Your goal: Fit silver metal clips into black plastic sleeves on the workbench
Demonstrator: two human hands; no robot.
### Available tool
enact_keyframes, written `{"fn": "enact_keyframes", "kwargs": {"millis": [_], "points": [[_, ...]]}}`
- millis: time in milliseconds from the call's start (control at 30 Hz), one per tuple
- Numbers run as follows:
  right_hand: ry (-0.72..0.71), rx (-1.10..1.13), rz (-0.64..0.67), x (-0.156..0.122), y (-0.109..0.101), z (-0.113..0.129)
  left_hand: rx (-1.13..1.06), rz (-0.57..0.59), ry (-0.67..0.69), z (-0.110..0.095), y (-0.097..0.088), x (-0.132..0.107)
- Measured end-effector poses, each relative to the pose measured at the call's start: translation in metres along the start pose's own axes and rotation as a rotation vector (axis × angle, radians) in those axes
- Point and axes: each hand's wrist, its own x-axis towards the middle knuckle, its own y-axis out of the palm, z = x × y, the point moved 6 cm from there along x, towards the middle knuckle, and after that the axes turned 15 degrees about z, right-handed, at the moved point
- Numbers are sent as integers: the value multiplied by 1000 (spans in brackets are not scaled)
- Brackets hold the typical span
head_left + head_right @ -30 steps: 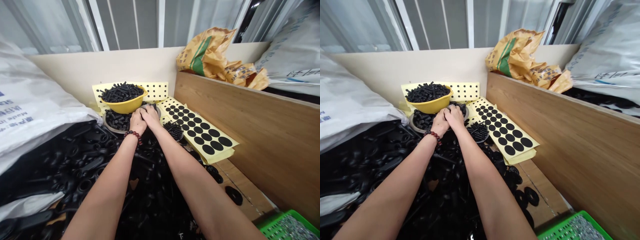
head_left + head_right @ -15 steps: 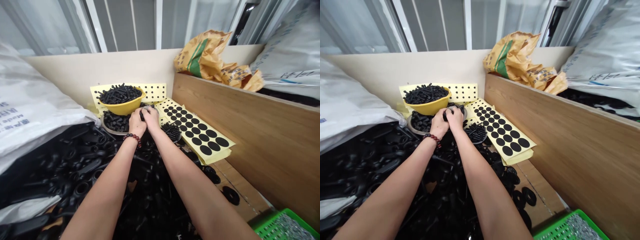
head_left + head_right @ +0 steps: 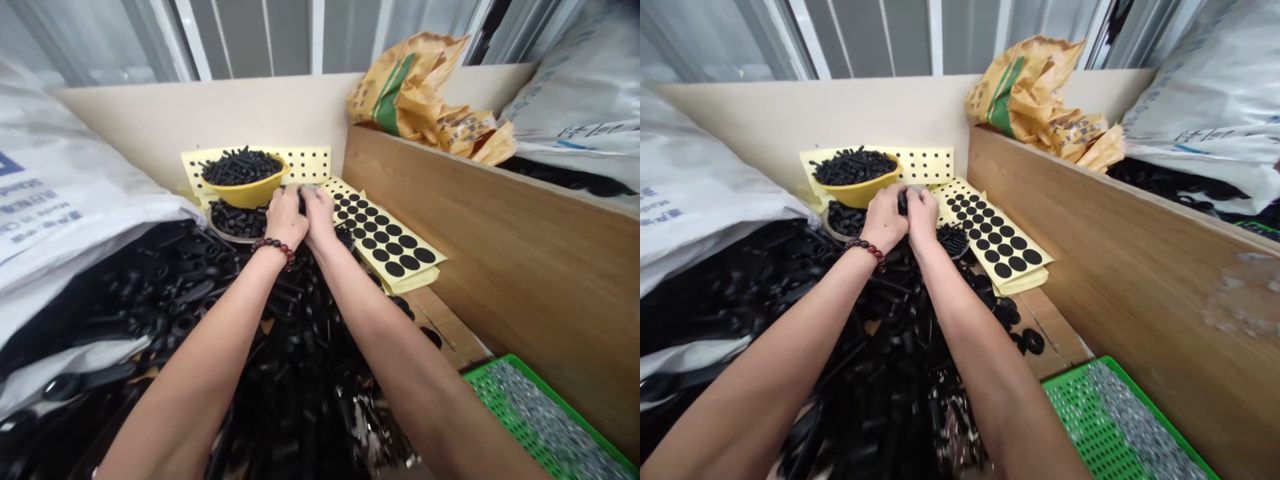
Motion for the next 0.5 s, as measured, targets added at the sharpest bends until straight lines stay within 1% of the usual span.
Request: {"fn": "enact_keyframes", "kwargs": {"millis": [67, 133, 200, 267, 367, 500], "points": [[16, 19, -11, -17, -11, 17, -4, -11, 25, -16, -10, -21], [-12, 60, -37, -42, -22, 37, -19, -35, 53, -29, -18, -48], [-29, 90, -41, -75, -30, 57, -44, -59, 69, -38, -24, -80], [-24, 110, -18, -112, -33, 72, -85, -83, 78, -42, -25, -117], [0, 169, 31, -169, -34, 85, -179, -70, 77, -41, -20, -172], [23, 280, 104, -237, -35, 93, -291, 6, 84, -38, -3, -234]]}}
